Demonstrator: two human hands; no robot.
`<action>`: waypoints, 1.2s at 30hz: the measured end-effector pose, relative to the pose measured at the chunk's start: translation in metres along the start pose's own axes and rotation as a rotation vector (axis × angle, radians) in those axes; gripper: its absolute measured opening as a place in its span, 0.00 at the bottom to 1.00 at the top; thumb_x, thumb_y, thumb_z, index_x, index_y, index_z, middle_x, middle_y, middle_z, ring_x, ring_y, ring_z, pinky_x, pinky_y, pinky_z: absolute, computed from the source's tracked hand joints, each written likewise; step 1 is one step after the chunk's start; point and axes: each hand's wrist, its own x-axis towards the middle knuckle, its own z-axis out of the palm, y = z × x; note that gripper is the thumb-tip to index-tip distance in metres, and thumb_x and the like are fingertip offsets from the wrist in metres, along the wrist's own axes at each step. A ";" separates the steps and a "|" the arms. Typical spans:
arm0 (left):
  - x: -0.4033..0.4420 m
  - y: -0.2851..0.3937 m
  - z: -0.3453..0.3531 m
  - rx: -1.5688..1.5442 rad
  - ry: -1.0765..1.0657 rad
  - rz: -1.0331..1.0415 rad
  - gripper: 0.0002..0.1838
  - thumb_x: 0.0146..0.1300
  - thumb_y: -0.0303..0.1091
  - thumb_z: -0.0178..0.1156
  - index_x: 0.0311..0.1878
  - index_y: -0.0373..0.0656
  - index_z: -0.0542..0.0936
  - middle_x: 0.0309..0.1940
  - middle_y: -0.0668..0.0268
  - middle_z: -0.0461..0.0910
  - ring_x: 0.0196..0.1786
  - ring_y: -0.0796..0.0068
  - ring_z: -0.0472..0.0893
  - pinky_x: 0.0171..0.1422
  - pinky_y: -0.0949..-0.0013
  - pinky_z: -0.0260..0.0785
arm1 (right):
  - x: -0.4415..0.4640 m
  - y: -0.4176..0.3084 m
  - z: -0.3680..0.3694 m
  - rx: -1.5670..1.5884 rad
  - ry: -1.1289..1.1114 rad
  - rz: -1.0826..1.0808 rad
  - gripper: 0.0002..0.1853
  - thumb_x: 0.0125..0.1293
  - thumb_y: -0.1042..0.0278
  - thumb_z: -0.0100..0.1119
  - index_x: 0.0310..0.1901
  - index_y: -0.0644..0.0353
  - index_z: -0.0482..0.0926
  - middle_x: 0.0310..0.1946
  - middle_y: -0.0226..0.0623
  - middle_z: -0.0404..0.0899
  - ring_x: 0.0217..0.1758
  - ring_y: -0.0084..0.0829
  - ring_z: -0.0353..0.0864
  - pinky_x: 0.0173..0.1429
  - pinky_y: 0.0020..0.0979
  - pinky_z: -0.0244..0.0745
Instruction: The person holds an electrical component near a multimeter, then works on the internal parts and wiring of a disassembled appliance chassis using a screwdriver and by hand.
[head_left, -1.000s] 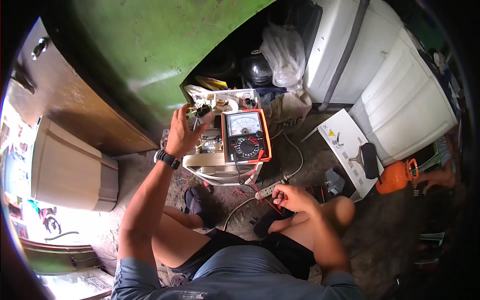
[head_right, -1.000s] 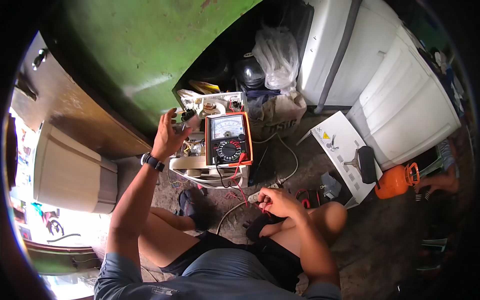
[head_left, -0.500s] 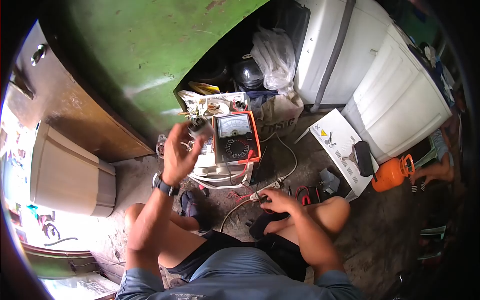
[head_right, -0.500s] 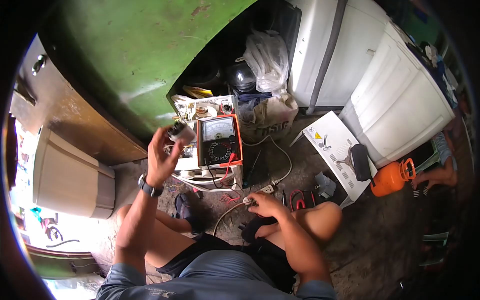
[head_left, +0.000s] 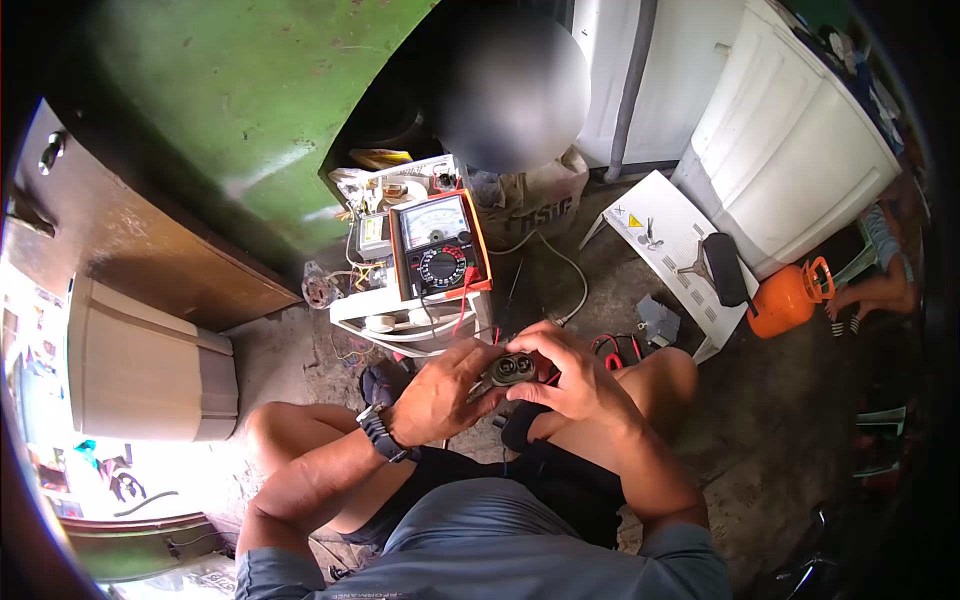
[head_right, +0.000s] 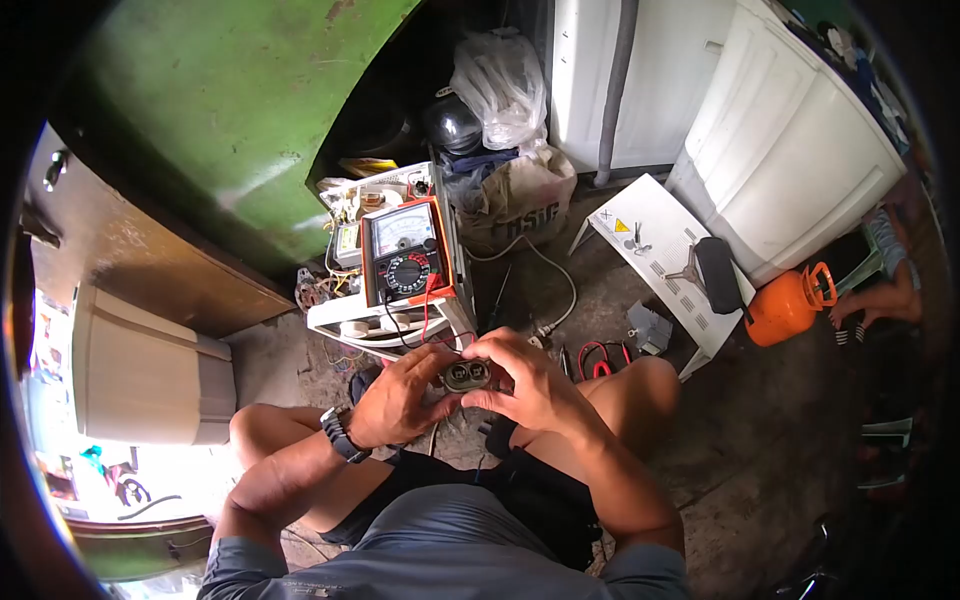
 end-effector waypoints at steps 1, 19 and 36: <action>0.001 -0.001 0.000 -0.002 -0.003 0.000 0.30 0.61 0.33 0.74 0.63 0.34 0.75 0.48 0.50 0.81 0.50 0.51 0.85 0.54 0.57 0.80 | 0.001 0.000 -0.001 -0.048 -0.020 -0.007 0.22 0.61 0.62 0.79 0.53 0.60 0.81 0.42 0.35 0.81 0.33 0.26 0.81 0.36 0.30 0.77; 0.068 -0.101 -0.132 0.202 0.203 -0.117 0.12 0.66 0.31 0.68 0.51 0.38 0.84 0.42 0.55 0.84 0.46 0.53 0.84 0.52 0.57 0.77 | 0.029 0.305 -0.031 -0.635 -0.090 0.714 0.31 0.57 0.64 0.76 0.59 0.61 0.72 0.57 0.54 0.79 0.61 0.60 0.79 0.61 0.51 0.78; 0.098 -0.171 -0.162 0.265 0.314 -0.323 0.07 0.66 0.26 0.65 0.45 0.37 0.83 0.40 0.56 0.85 0.41 0.56 0.84 0.50 0.62 0.76 | -0.030 0.462 0.020 -0.596 0.094 0.762 0.32 0.56 0.71 0.77 0.62 0.58 0.73 0.58 0.54 0.79 0.62 0.58 0.79 0.60 0.50 0.77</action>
